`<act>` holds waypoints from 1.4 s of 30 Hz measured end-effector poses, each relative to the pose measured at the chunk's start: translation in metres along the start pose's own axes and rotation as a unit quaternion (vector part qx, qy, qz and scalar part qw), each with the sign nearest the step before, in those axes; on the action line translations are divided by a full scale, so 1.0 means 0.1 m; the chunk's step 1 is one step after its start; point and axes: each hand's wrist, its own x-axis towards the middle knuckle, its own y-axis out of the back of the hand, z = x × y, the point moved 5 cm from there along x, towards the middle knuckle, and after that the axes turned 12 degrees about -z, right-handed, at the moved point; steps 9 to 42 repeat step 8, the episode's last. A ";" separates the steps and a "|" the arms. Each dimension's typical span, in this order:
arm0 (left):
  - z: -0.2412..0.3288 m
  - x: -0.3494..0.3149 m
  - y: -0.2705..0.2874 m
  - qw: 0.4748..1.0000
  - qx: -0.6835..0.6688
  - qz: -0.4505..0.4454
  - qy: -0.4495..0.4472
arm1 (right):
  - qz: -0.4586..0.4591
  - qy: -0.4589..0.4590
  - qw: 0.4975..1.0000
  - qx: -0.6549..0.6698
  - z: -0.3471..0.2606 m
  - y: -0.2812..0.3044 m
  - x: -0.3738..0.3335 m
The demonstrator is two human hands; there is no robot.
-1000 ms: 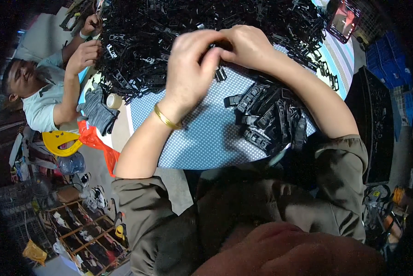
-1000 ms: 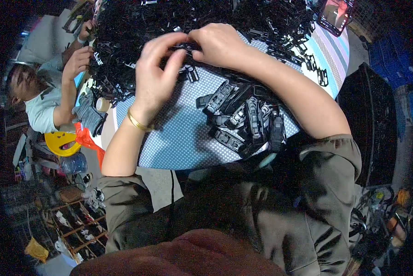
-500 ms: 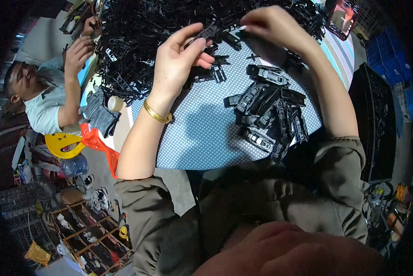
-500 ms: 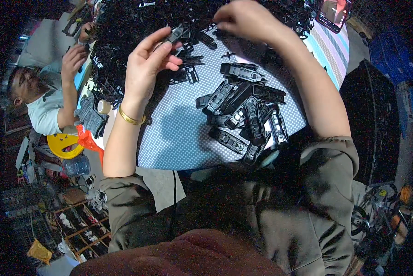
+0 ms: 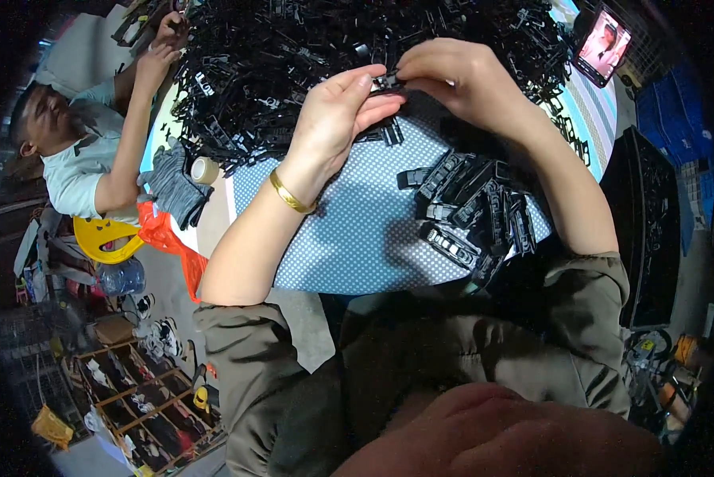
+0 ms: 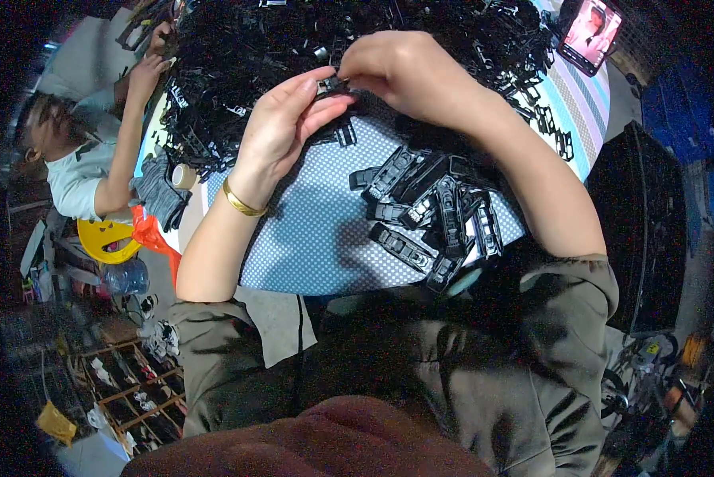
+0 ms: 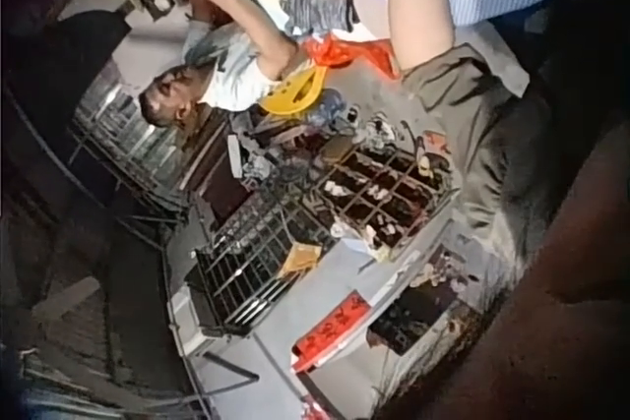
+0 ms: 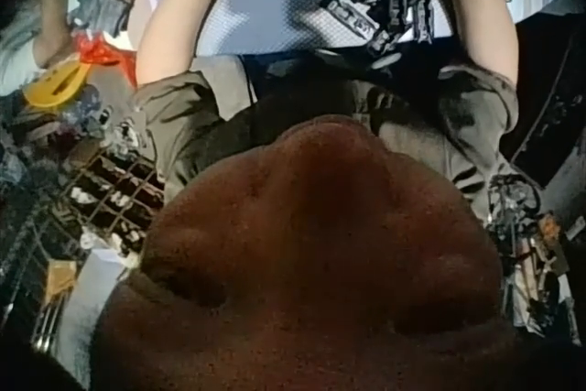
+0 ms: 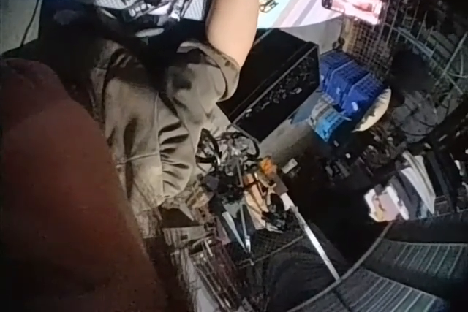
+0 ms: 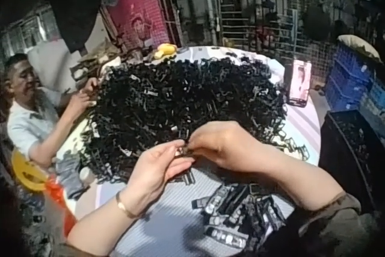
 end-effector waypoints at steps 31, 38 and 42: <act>0.01 -0.04 0.00 0.999 0.034 0.030 0.016 | 0.017 0.032 0.993 -0.113 -0.14 0.00 0.01; 0.01 -0.04 0.00 0.999 0.034 0.030 0.016 | 0.017 0.032 0.993 -0.113 -0.14 0.00 0.01; 0.01 -0.04 0.00 0.999 0.034 0.030 0.016 | 0.017 0.032 0.993 -0.113 -0.14 0.00 0.01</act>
